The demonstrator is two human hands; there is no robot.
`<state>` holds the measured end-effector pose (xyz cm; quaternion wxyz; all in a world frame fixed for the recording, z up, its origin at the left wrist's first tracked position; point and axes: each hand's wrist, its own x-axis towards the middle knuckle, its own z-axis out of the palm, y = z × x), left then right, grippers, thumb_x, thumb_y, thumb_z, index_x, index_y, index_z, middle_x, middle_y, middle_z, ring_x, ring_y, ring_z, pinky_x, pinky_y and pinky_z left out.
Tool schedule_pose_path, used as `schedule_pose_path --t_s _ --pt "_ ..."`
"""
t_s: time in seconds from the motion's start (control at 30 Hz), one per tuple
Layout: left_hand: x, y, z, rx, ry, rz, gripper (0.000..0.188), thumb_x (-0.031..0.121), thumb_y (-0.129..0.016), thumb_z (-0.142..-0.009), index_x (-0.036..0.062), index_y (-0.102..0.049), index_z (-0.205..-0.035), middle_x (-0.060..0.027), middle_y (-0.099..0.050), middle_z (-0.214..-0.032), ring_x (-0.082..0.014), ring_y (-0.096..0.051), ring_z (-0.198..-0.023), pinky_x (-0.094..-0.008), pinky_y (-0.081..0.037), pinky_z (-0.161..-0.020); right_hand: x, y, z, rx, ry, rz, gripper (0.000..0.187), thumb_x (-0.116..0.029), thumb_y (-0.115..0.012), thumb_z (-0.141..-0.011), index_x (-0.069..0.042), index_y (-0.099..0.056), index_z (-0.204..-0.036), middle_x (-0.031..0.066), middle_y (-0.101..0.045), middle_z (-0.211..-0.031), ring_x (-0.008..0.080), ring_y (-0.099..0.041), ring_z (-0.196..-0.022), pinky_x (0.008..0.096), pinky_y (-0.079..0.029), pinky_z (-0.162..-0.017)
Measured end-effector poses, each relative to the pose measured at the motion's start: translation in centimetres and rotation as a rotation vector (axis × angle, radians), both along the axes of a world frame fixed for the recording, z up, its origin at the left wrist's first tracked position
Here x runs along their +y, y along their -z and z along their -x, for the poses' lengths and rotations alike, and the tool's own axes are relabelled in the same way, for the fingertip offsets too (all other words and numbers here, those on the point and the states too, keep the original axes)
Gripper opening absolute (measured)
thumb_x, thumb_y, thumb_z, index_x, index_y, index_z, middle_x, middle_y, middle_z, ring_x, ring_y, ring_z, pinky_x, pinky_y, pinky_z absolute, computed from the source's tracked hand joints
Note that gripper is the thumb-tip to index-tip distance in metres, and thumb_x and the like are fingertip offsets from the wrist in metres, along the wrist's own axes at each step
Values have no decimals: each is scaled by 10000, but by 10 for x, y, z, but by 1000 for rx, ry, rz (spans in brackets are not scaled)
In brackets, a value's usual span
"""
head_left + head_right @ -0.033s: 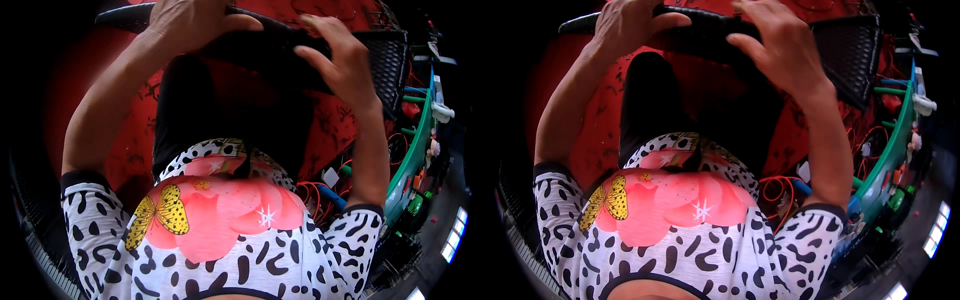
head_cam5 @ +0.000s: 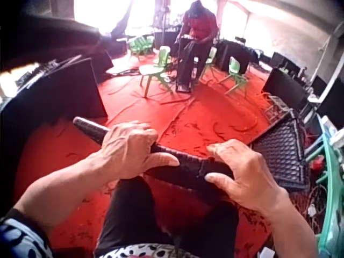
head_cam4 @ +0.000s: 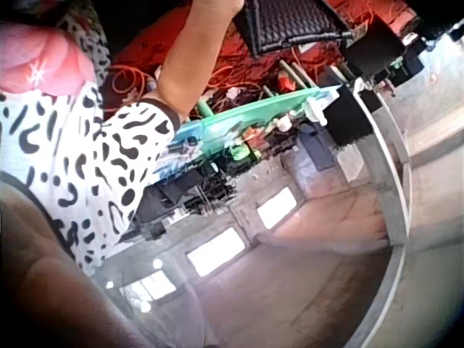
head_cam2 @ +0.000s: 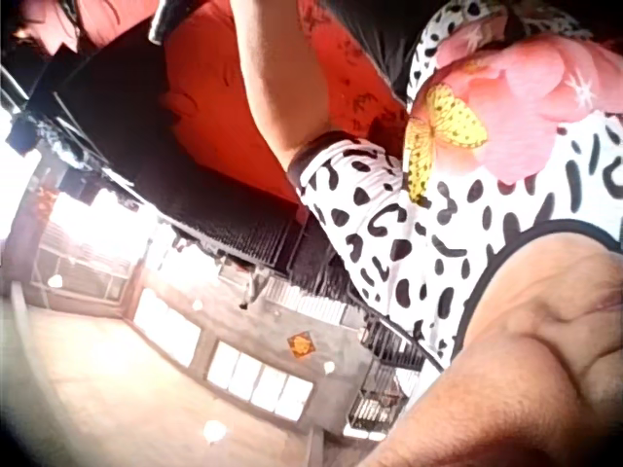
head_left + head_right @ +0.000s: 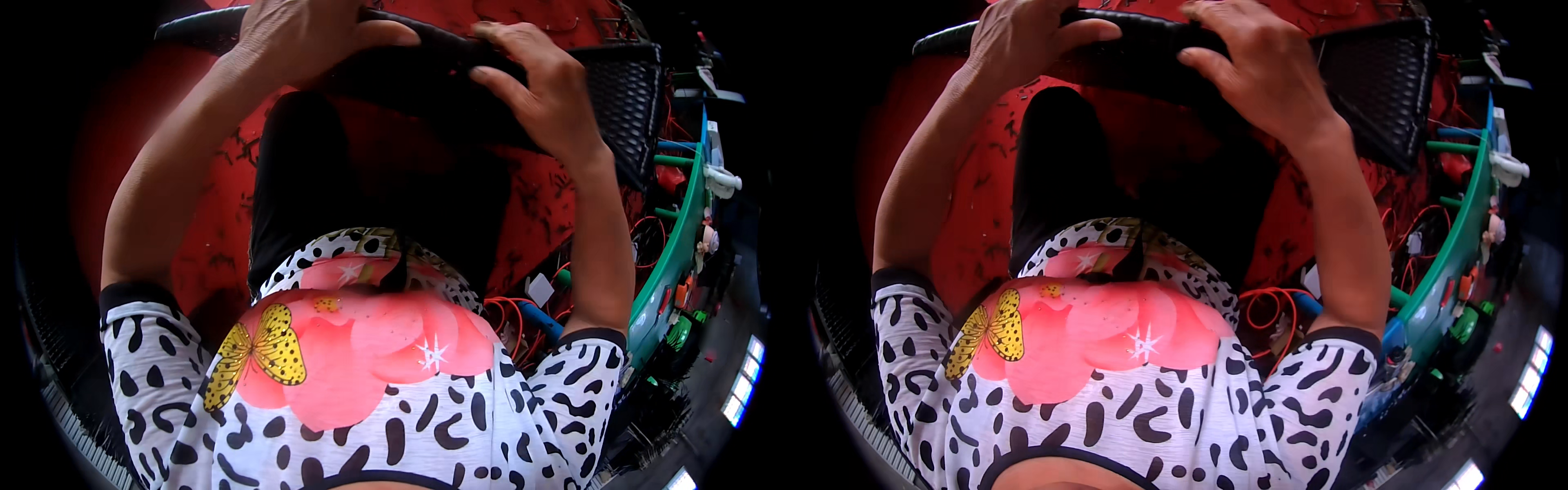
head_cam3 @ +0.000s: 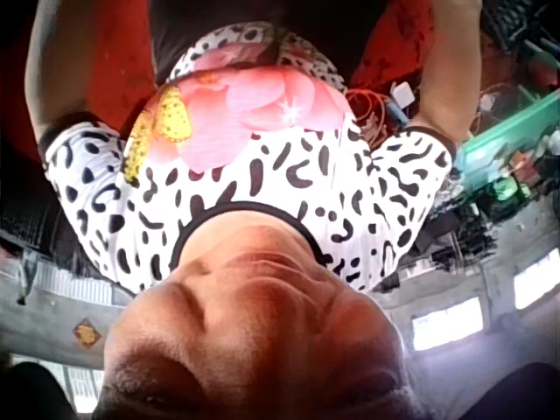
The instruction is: The person assembles pieces of woven wicker furniture by hand, using small black fasteners to join a seat back and seat base, and then lifting the assembled wicker panel to check the alignment.
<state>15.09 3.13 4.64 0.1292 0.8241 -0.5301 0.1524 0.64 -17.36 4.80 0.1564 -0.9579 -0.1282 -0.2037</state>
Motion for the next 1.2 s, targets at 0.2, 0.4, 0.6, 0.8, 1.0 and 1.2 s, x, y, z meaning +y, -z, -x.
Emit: schedule_pose_path --t_s 0.2,0.4,0.6,0.8,1.0,1.2 --pt "8 19 -35 95 -56 -22 645 643 -585 -760 11 -576 -633 -169 -567 -618 -366 -599 -660 -459 -460 -626 -2 24 -33 46 -50 -416 274 -18 -717 -698 36 -636 -954 126 -636 -909 210 -620 -811 313 -499 -728" --pt "-12 20 -20 -54 5 51 422 377 -691 -759 32 -585 -978 -150 -616 -982 -332 -577 -947 -448 -452 -789 -13 14 -46 343 80 -736 240 35 -672 -719 18 -645 -956 18 -629 -863 79 -578 -792 233 -482 -703" --pt "-42 22 -4 4 220 135 503 431 -692 -731 68 -596 -1065 -112 -626 -998 -285 -589 -983 -421 -426 -833 -15 4 -51 228 64 -611 200 45 -649 -746 4 -646 -941 11 -624 -843 78 -572 -790 229 -477 -702" --pt "-45 27 -3 -10 198 241 426 420 -671 -744 67 -620 -976 -107 -636 -931 -285 -612 -886 -417 -457 -756 -16 -6 -54 400 -51 -666 186 42 -648 -755 9 -640 -939 7 -628 -831 57 -557 -745 217 -467 -655" --pt "-44 24 -1 -20 188 268 373 361 -658 -754 59 -603 -965 -120 -626 -907 -290 -608 -875 -421 -455 -764 -8 -4 -42 242 103 -618 192 65 -673 -719 19 -640 -903 31 -634 -833 89 -575 -785 237 -473 -714" --pt "-42 22 2 3 233 290 353 325 -666 -747 54 -593 -960 -124 -621 -910 -294 -604 -869 -415 -451 -773 -12 1 -39 -28 -45 -434 195 84 -694 -676 24 -635 -853 61 -633 -863 135 -594 -818 232 -471 -735"
